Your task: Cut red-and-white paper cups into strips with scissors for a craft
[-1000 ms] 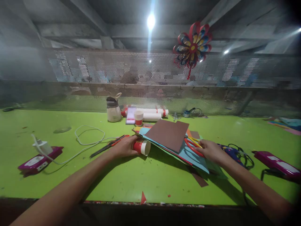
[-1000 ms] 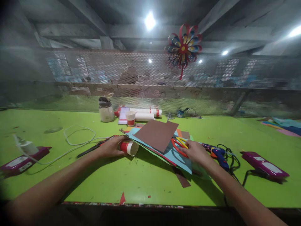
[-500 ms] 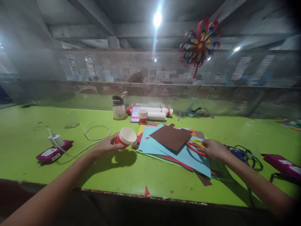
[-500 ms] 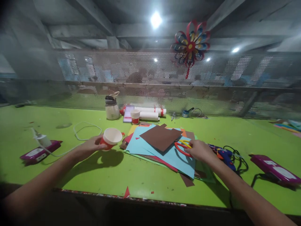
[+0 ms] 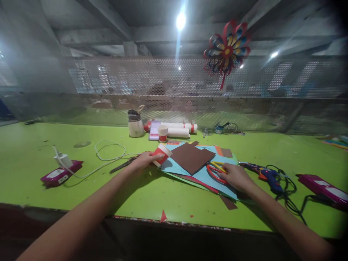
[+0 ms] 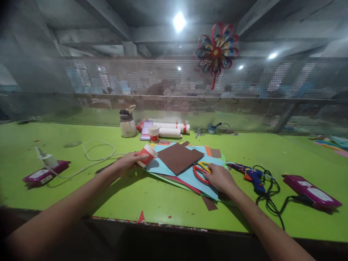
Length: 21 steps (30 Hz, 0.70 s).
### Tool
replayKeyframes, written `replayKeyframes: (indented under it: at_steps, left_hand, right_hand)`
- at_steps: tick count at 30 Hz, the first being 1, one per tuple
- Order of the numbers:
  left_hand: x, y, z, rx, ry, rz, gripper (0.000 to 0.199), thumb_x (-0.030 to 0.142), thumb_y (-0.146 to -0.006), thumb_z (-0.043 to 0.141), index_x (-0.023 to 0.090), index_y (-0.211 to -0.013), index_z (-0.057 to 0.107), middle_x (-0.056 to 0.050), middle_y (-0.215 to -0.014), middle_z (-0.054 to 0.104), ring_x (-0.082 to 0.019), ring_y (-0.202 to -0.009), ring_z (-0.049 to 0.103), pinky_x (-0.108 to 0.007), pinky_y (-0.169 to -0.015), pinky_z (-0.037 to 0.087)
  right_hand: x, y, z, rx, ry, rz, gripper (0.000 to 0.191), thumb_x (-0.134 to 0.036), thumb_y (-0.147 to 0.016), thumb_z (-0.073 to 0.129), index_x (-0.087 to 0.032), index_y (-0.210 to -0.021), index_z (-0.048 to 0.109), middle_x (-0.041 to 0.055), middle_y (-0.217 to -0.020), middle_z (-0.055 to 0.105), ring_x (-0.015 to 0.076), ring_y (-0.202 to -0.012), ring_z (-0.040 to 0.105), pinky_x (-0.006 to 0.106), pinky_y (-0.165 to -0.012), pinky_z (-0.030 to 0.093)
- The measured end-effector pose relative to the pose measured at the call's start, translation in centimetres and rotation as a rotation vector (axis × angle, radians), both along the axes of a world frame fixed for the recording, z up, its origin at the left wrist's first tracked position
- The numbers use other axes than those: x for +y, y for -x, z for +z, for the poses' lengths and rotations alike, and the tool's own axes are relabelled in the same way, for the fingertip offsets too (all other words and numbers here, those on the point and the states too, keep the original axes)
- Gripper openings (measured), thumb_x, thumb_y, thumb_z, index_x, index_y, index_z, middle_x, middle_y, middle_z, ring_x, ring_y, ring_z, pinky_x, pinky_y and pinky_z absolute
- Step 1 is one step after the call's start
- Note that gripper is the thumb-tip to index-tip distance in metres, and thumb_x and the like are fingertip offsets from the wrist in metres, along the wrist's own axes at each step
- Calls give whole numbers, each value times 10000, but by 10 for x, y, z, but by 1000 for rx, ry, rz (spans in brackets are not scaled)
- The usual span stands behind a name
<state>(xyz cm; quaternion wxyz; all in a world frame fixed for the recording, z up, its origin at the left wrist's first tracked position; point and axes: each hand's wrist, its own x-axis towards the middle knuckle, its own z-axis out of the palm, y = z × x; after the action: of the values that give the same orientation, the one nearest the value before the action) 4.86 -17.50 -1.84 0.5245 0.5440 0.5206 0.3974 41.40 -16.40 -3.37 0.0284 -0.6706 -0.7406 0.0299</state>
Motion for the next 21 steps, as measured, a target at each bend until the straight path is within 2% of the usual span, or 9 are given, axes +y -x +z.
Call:
replayKeyframes:
  at_steps: [4,7,10,15,18,21]
  left_hand:
    - [-17,0,-1,28,-26,114,525,503,-646,729,102,-982,699,-128,-913,725,-245,-805,646,-323,-681,463]
    - [-42,10,-2,53,-34,183,498,513,-640,729,119,-943,711,-116,-877,732,-252,-773,648,-326,-659,461]
    - [-65,21,-4,64,-38,214,449,503,-665,717,151,-944,706,-93,-901,731,-240,-774,641,-311,-657,453]
    - [-79,31,-3,14,20,118,430,518,-727,659,146,-940,689,-84,-851,710,-197,-705,616,-265,-592,430]
    - [-78,36,10,71,85,82,488,550,-711,656,156,-998,678,-93,-897,707,-218,-759,633,-292,-650,476]
    - [-78,45,29,194,128,37,523,586,-689,655,176,-1013,675,-93,-872,712,-225,-729,644,-320,-665,502]
  right_hand:
    - [-2,5,2,13,12,28,277,-417,-915,525,-151,-934,603,10,-839,617,140,-722,583,312,-681,479]
    - [-4,20,6,3,32,84,261,-400,-916,533,-151,-928,606,11,-859,619,144,-746,589,316,-694,488]
    - [-1,35,17,-15,79,138,249,-384,-918,543,-147,-955,609,14,-882,628,143,-755,603,318,-694,504]
    - [8,35,58,-56,153,156,236,-369,-909,563,-140,-901,618,-5,-822,627,117,-673,591,273,-623,500]
    - [7,18,86,-83,146,133,226,-339,-866,615,-142,-756,608,-43,-659,570,88,-551,509,234,-545,431]
    - [-2,-4,109,-47,90,108,225,-205,-704,732,-158,-551,574,-65,-469,486,70,-439,386,230,-463,286]
